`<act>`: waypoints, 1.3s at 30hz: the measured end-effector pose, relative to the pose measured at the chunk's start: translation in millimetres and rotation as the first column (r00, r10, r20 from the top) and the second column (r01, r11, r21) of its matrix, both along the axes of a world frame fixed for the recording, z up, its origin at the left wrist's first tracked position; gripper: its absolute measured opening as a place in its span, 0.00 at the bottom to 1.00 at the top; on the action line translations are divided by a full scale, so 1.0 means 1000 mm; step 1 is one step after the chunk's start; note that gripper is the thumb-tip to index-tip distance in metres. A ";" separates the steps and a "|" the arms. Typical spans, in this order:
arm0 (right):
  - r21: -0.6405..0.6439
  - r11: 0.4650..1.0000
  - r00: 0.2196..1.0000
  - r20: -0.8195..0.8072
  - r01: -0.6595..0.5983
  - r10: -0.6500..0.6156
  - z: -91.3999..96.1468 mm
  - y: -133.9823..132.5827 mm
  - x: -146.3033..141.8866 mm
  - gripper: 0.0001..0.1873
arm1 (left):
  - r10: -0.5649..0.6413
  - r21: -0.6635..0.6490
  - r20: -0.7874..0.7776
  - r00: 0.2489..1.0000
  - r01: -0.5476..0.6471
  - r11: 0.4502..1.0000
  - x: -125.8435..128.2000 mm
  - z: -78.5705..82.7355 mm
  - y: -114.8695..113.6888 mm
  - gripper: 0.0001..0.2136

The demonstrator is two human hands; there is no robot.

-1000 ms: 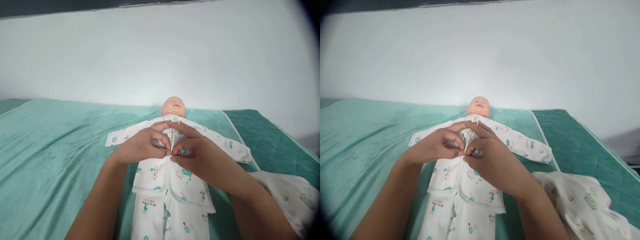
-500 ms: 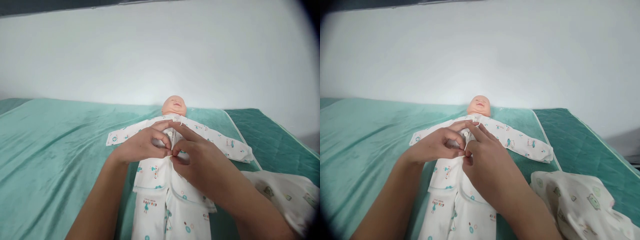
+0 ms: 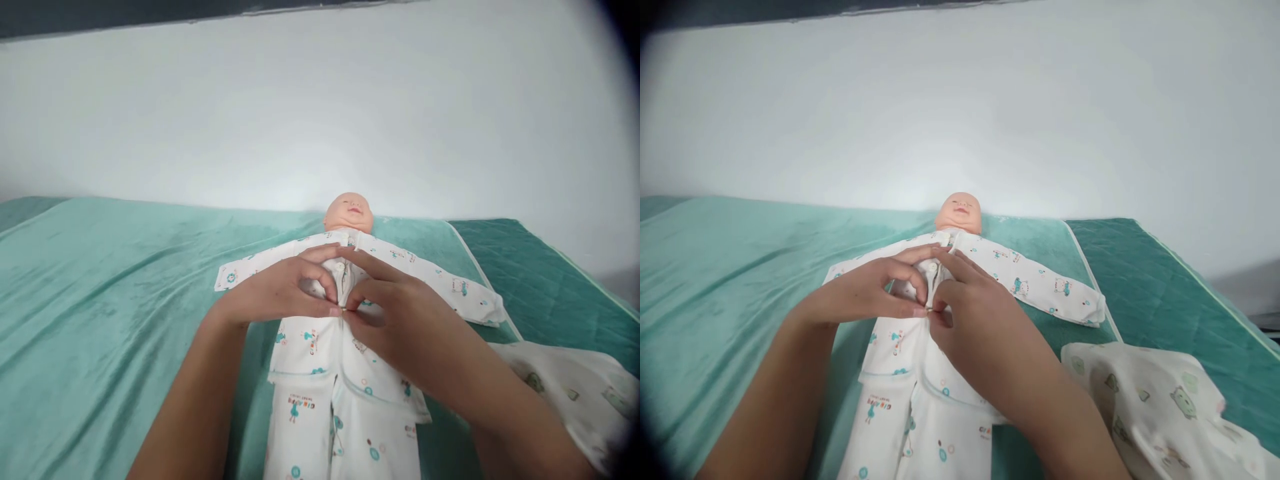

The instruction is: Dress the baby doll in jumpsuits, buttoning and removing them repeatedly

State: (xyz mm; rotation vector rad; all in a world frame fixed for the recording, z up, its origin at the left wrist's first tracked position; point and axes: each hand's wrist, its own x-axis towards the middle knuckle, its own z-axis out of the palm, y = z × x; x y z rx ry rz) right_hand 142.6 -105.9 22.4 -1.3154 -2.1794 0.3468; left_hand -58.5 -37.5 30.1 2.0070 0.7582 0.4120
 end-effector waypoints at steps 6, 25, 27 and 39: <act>-0.028 0.999 0.997 -0.076 -0.030 0.028 0.005 0.000 0.001 0.11 | -0.008 0.015 -0.011 1.000 0.008 1.000 0.000 0.002 -0.001 0.07; 0.098 0.995 0.995 0.092 0.032 -0.041 -0.003 -0.004 -0.011 0.09 | -0.033 -0.028 0.101 0.994 0.036 0.999 0.000 -0.004 0.002 0.04; 0.118 0.993 0.993 0.111 0.029 -0.042 -0.005 -0.005 -0.012 0.09 | -0.033 -0.047 0.102 0.994 0.038 0.998 -0.001 -0.005 0.002 0.04; -0.003 1.000 0.999 0.028 -0.023 0.023 0.001 -0.002 -0.006 0.13 | -0.069 -0.118 0.074 0.995 0.077 0.990 -0.007 -0.008 0.007 0.05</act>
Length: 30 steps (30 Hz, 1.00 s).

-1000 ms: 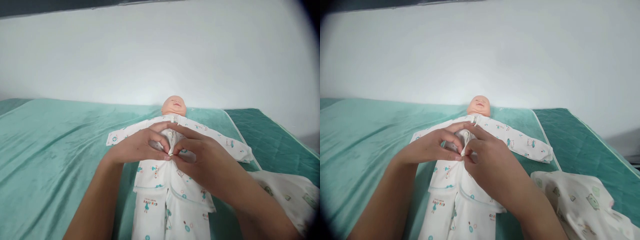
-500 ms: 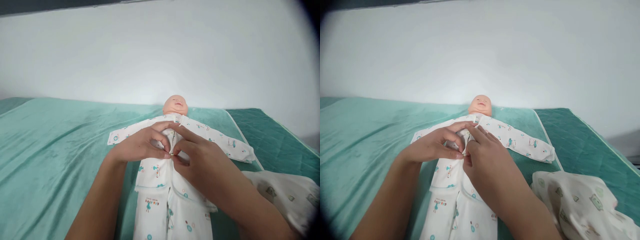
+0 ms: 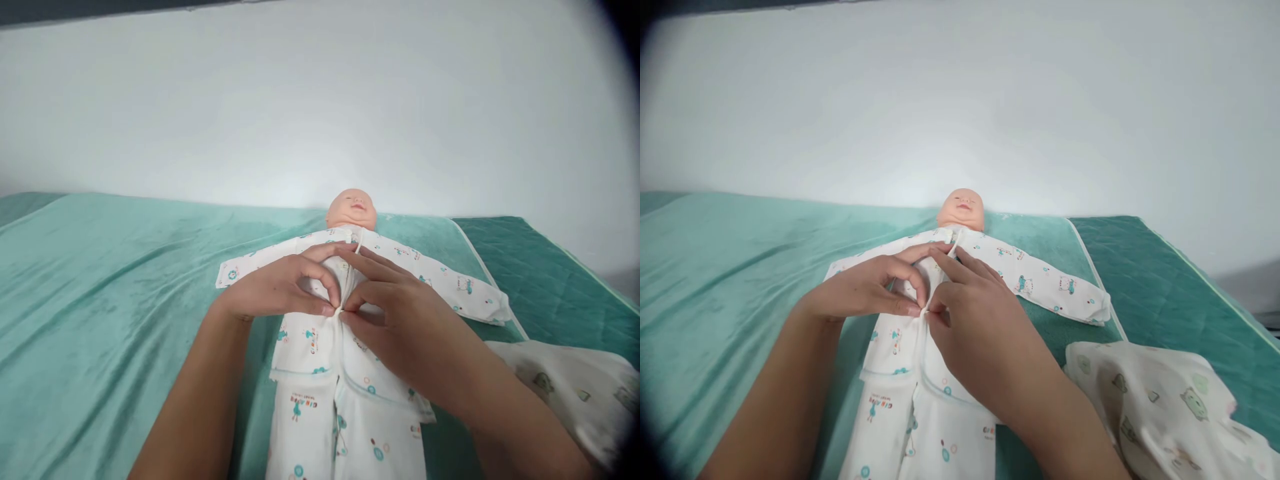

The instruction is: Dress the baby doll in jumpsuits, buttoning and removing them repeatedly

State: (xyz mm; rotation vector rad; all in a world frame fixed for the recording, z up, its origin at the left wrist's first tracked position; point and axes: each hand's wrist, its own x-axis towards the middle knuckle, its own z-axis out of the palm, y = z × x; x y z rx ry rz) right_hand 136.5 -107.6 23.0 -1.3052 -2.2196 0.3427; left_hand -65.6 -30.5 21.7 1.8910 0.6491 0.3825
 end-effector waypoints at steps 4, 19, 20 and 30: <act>-0.008 1.000 1.000 -0.009 -0.025 0.025 0.000 0.002 0.001 0.15 | 0.007 0.035 -0.035 0.999 -0.005 0.999 0.001 0.000 0.000 0.05; -0.057 0.996 0.997 -0.041 0.063 -0.065 -0.011 0.005 -0.003 0.05 | 0.066 0.146 -0.070 0.995 -0.055 0.988 0.008 -0.002 -0.003 0.05; -0.058 0.997 0.997 -0.050 0.056 -0.059 -0.012 0.005 -0.004 0.06 | 0.072 0.144 -0.064 0.995 -0.062 0.988 0.007 -0.002 -0.003 0.05; -0.194 0.913 0.613 -0.689 0.358 -0.387 -0.021 0.027 0.031 0.06 | 0.456 -0.211 0.391 0.800 -0.405 0.890 -0.011 -0.021 0.013 0.07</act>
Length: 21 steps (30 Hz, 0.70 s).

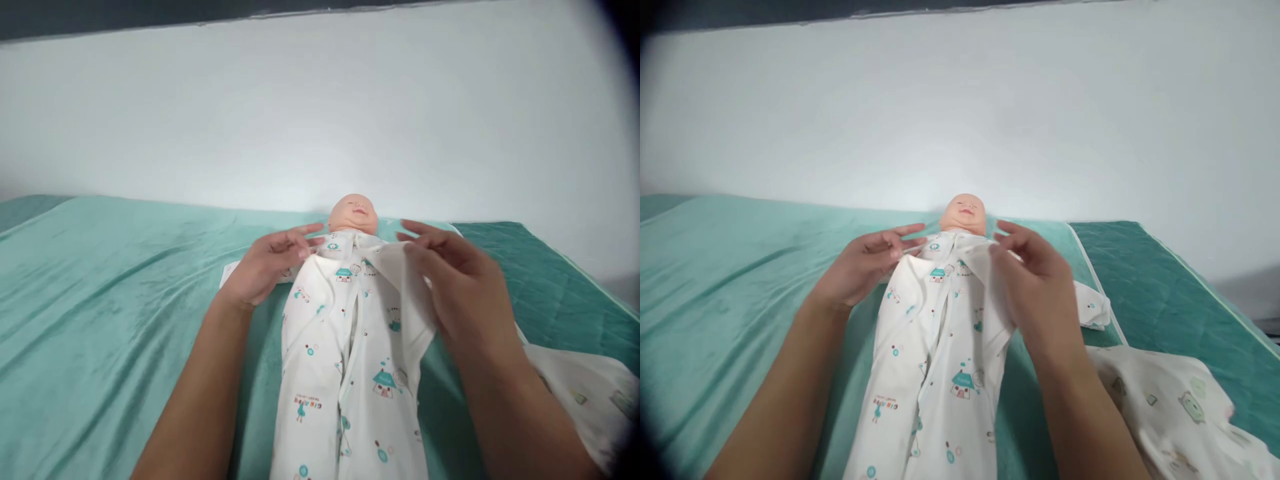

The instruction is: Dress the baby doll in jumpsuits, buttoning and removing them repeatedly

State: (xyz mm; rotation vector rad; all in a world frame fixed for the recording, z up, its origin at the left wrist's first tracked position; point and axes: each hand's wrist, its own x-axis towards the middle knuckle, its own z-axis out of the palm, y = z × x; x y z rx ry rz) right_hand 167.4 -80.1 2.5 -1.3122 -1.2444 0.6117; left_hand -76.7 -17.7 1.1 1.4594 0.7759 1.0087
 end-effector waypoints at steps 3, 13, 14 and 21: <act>-0.032 0.974 0.968 -0.104 0.225 -0.227 -0.015 0.014 0.008 0.09 | 0.215 -0.047 0.020 0.977 -0.213 0.976 0.003 -0.009 0.005 0.11; -0.150 0.985 0.990 0.128 0.082 -0.063 -0.027 0.016 -0.011 0.14 | 0.213 0.195 -0.351 0.912 -0.151 0.969 0.028 -0.004 -0.005 0.10; -0.166 0.974 0.986 0.095 0.153 -0.139 -0.030 0.019 -0.005 0.15 | 0.305 0.186 -0.347 0.887 -0.254 0.949 0.025 -0.006 -0.002 0.09; 0.058 0.908 0.890 0.181 0.414 -0.418 -0.049 0.034 0.024 0.19 | 0.826 0.393 -0.237 0.511 -0.727 0.563 0.004 -0.027 0.022 0.06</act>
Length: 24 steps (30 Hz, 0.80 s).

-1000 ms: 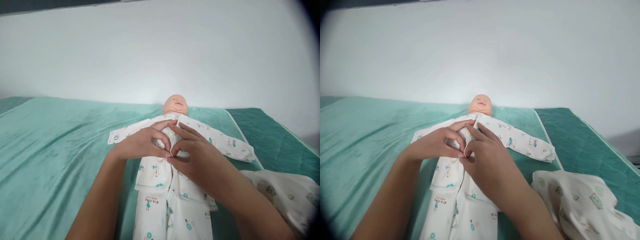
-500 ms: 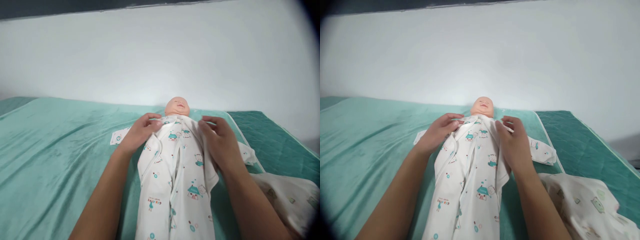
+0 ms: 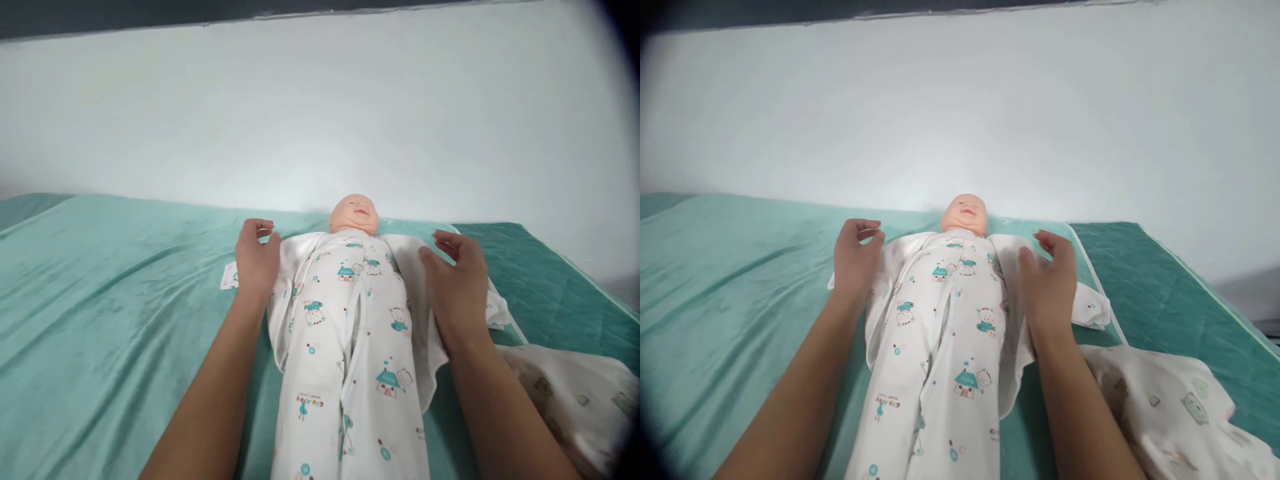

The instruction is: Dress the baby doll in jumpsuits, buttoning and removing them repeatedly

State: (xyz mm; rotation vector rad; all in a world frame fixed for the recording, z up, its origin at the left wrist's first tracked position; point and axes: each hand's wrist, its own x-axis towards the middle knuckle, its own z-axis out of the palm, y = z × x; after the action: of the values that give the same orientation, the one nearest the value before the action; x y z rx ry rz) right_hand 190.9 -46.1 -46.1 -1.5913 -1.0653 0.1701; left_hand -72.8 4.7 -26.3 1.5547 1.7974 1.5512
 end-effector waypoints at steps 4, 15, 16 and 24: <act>-0.132 0.969 0.922 0.302 -0.209 0.240 -0.010 0.004 -0.009 0.16 | -0.258 -0.119 -0.314 0.914 0.232 0.965 0.010 -0.006 -0.002 0.11; -0.232 0.970 0.902 0.400 -0.073 0.164 -0.014 0.006 0.006 0.18 | -0.208 -0.242 -0.609 0.765 0.070 0.968 0.008 -0.010 0.000 0.14; -0.220 0.974 0.911 0.391 -0.048 0.134 -0.015 0.007 0.009 0.19 | -0.163 -0.228 -0.613 0.773 0.024 0.973 0.007 -0.011 0.001 0.15; -0.126 0.987 0.904 0.404 -0.097 0.141 -0.014 0.008 0.020 0.20 | -0.064 -0.281 -0.576 0.815 -0.124 0.952 -0.003 -0.011 0.003 0.16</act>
State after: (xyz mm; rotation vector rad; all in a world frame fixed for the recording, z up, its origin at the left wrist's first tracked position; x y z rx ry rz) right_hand 211.1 -38.1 -59.8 -1.6982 -1.5048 -0.0347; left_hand -76.2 8.1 -37.5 1.9761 2.2439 0.7695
